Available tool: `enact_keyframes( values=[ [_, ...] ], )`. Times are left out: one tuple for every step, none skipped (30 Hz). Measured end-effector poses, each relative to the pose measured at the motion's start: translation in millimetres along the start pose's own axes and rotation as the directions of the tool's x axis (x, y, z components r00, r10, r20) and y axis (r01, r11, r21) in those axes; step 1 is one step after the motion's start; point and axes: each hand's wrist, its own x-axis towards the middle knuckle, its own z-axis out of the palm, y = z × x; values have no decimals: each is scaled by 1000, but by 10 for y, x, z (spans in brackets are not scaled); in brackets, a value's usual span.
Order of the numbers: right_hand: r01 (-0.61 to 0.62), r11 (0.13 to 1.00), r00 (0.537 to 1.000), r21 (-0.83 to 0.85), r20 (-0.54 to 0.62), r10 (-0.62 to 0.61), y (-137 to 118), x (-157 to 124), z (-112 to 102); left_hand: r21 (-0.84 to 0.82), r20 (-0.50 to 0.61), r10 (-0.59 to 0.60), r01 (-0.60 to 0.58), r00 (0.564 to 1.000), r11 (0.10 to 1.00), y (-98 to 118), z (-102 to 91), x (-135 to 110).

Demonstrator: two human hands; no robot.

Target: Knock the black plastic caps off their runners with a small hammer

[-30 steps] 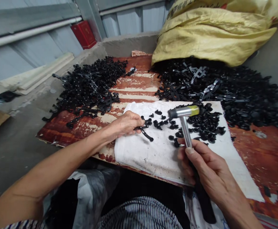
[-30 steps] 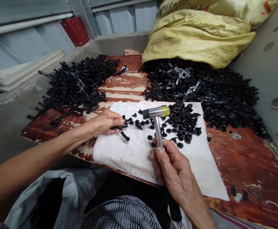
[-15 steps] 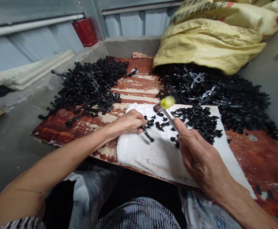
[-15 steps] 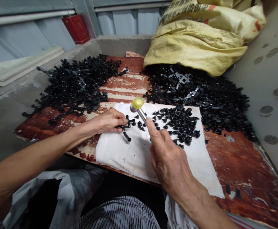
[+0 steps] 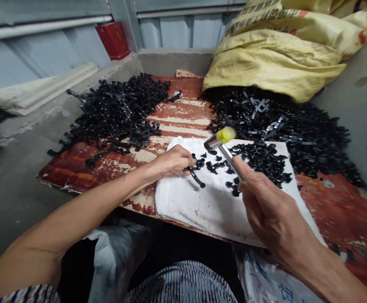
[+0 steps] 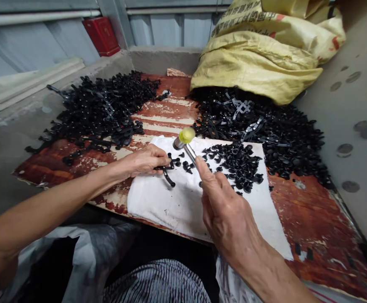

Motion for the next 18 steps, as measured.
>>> enact_keyframes(
  values=[
    [12,999,998,32,-57,-11,-33,5,-13,-2,-1,8,-8,1000,1000,-6,1,3],
    [25,999,994,48,-107,-20,-58,6,-16,2,-4,16,-16,1000,1000,-10,4,3],
    [30,998,991,48,-133,-23,-69,3,-6,10,-9,23,-23,1000,1000,-12,7,2],
    [26,999,992,30,-128,-22,-63,-3,12,21,-14,22,-22,1000,1000,-14,12,0],
    [19,1000,995,-6,-96,-19,-42,-11,36,32,-19,17,-17,1000,999,-15,16,-3],
    [12,999,999,-49,-40,-14,-12,-18,57,44,-22,12,-11,1000,999,-16,20,-5],
    [10,996,1000,-92,29,-8,21,-22,71,59,-26,4,-2,1000,998,-19,23,-7],
    [13,993,997,-119,82,-3,47,-23,75,75,-29,-8,10,1000,997,-23,25,-8],
    [17,993,994,-121,108,-4,62,-19,67,87,-32,-16,19,999,996,-28,25,-8],
    [21,995,996,-102,88,-12,64,-12,52,91,-29,-22,24,999,996,-33,24,-8],
    [23,997,999,-74,39,-20,56,-3,35,86,-22,-24,26,999,996,-37,23,-7],
    [21,998,999,-51,-24,-23,42,5,21,75,-12,-27,27,1000,997,-39,20,-8],
    [19,999,997,-46,-78,-22,28,11,15,66,-3,-27,28,1000,997,-39,19,-10],
    [17,998,995,-59,-99,-22,21,14,18,68,1,-28,28,1000,997,-37,18,-12],
    [15,996,996,-90,-82,-23,22,13,30,80,1,-26,26,1000,996,-34,18,-14],
    [28,992,999,-127,-12,-30,31,8,47,97,-5,-21,21,1000,995,-31,20,-16],
    [38,988,998,-151,52,-30,45,1,65,117,-12,-12,14,1000,993,-30,22,-15],
    [32,987,996,-156,83,-19,60,-8,82,134,-15,-4,6,1000,991,-32,25,-12]
  ],
)
